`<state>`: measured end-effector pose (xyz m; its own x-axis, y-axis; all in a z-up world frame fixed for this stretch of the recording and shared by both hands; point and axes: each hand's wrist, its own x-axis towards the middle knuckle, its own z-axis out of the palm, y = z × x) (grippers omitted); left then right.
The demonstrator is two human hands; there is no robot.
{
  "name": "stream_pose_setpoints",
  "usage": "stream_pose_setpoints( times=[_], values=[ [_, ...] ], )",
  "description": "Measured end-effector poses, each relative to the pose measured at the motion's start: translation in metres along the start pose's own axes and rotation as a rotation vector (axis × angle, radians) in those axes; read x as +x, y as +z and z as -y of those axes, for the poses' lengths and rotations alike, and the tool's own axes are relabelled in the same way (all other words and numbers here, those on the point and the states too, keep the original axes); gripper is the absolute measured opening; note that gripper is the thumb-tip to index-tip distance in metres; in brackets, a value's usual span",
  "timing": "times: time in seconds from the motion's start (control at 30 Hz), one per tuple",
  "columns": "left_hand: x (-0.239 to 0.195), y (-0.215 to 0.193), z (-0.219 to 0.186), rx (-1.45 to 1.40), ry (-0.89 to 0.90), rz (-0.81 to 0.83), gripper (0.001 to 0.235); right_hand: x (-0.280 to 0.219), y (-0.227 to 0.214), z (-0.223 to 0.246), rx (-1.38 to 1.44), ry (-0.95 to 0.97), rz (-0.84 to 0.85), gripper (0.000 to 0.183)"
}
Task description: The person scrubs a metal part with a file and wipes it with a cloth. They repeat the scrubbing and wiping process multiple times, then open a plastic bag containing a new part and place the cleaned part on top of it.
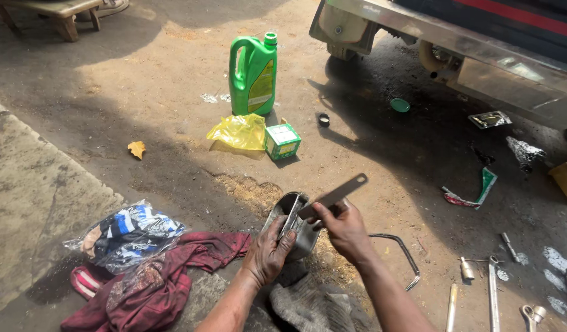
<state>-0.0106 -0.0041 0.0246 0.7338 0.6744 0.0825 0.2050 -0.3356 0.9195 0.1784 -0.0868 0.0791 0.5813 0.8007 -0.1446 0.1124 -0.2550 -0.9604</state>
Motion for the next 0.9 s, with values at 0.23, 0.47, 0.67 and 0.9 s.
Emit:
stream_pose_setpoints(
  times=[0.23, 0.47, 0.67, 0.9],
  values=[
    [0.004, 0.001, 0.0, -0.016, 0.075, -0.058, 0.061, 0.023, 0.016, 0.003, 0.103, -0.185, -0.093, 0.024],
    [0.003, 0.002, 0.001, -0.037, 0.039, -0.029, 0.06, 0.019, 0.017, 0.017, 0.009, -0.013, 0.015, 0.024],
    [0.001, 0.0, -0.001, -0.071, 0.093, -0.03, 0.067, 0.003, 0.017, 0.012, 0.036, 0.013, 0.219, 0.028],
    [0.002, -0.002, -0.004, -0.09, 0.042, 0.016, 0.073, 0.012, 0.014, 0.016, 0.046, 0.028, -0.005, 0.026]
  ],
)
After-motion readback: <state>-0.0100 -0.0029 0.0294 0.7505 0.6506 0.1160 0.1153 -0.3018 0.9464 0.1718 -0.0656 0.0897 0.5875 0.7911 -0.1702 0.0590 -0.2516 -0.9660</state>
